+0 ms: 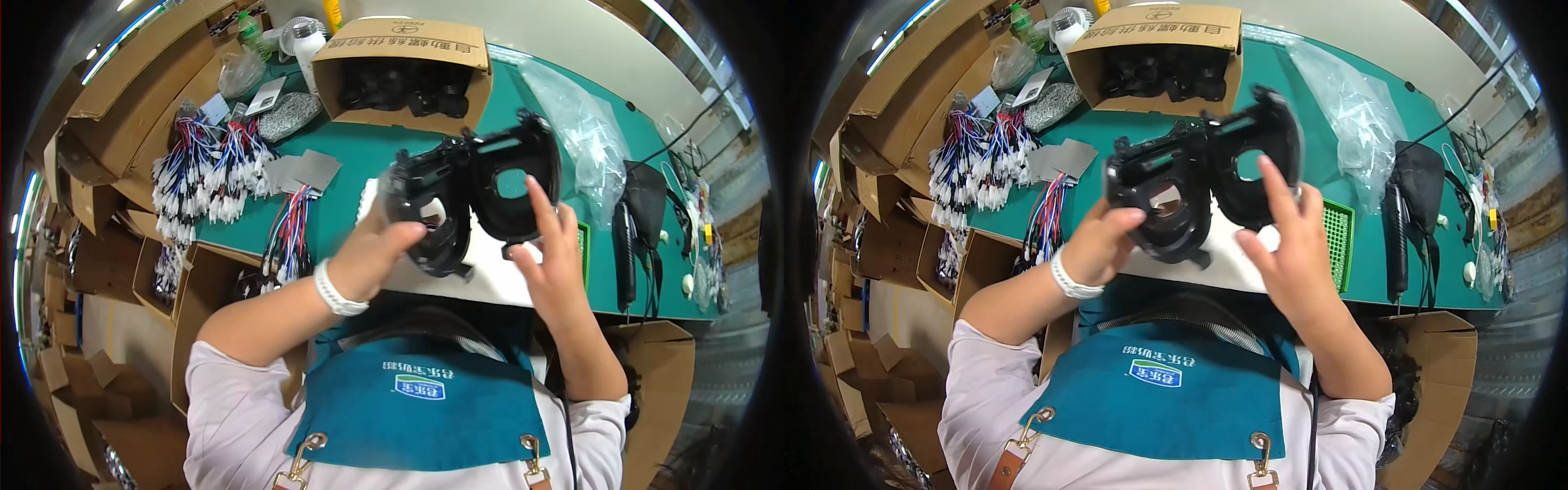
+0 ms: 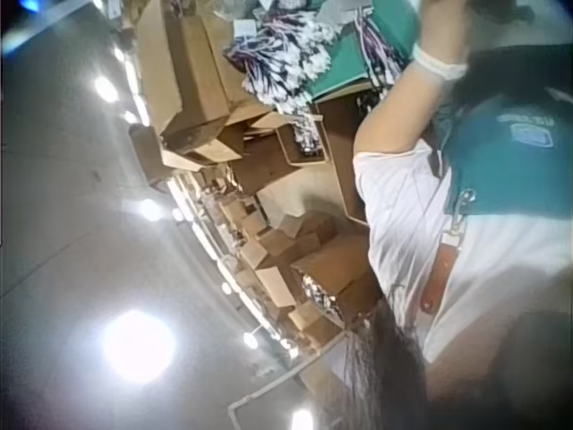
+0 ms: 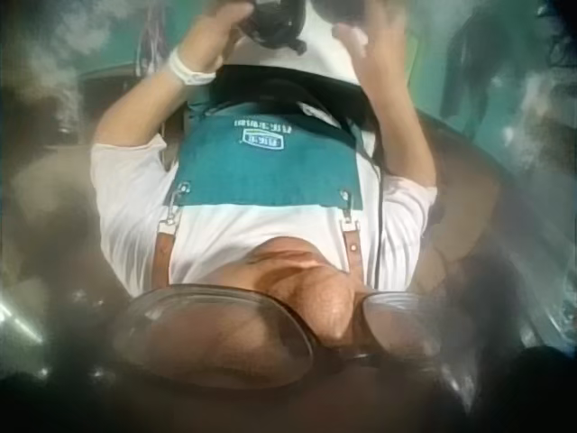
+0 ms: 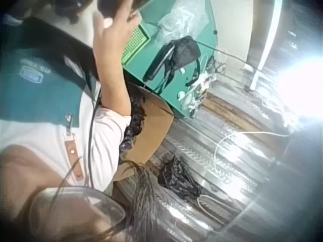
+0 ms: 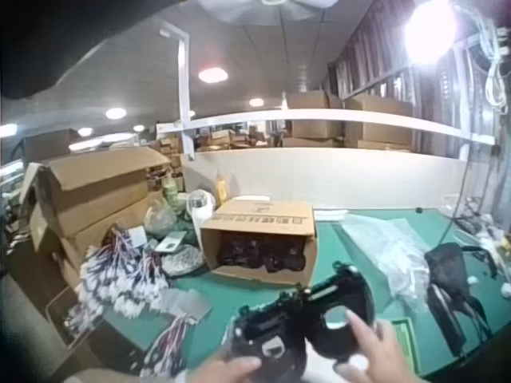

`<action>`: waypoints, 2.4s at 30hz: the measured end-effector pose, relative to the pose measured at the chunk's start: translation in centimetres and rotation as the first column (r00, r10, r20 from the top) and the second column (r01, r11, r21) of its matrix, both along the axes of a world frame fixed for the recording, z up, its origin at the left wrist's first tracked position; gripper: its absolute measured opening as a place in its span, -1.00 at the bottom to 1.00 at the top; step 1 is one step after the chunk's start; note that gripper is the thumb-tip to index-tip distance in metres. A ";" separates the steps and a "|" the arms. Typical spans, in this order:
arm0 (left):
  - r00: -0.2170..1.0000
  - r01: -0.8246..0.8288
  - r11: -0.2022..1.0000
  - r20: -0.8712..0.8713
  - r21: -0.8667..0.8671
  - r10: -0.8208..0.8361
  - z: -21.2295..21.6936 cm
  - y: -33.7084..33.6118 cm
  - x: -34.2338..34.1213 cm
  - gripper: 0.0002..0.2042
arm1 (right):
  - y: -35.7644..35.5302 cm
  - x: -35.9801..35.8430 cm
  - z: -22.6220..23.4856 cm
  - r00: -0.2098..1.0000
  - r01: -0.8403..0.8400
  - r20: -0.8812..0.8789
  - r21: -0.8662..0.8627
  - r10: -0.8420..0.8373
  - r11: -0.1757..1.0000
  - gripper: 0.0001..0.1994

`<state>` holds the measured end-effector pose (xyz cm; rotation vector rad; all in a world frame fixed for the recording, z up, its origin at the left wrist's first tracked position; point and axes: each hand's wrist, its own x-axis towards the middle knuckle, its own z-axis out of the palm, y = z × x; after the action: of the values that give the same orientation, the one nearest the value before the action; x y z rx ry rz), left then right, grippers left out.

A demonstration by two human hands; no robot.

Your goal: The person assembles electronic components on a workbench, placing clear plastic lenses into black housings and securing them with a handheld power tool. They handle multiple units sequentially, inserting lenses, aligning parts, and using a screwdriver to fasten the components before moving the finished units aside.

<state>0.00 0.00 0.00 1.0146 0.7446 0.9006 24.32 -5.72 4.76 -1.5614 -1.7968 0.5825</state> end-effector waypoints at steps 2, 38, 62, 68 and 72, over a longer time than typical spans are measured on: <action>0.978 -0.022 0.998 0.204 -0.063 0.034 0.9 -0.2 -0.4 -0.48 | -0.3 2.1 -2.6 0.954 -0.029 -0.297 0.035 0.038 0.999 -0.38; 0.207 0.142 0.672 -0.685 0.727 0.698 2.0 21.7 -8.7 -0.73 | 12.3 15.5 -6.0 0.706 0.275 0.606 0.243 -0.367 0.930 -0.78; 0.675 0.737 -0.305 -0.680 0.603 0.287 5.7 7.1 21.7 -0.91 | 13.7 16.2 -4.1 0.819 0.111 0.553 0.111 -0.154 0.988 -0.78; 0.435 0.895 -0.147 -0.747 0.422 0.502 -0.2 12.9 27.0 -0.68 | 12.7 19.0 -5.5 0.710 0.171 0.663 0.161 -0.235 0.972 -0.49; 0.200 0.965 0.037 -0.816 0.261 0.543 0.7 12.6 27.6 -0.52 | 13.3 21.1 -5.9 0.790 0.127 0.589 0.110 -0.167 0.986 -0.51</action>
<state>27.58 12.64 0.66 3.2569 0.6043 -0.1786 45.46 7.57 -1.10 -1.9643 -2.0784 -0.0735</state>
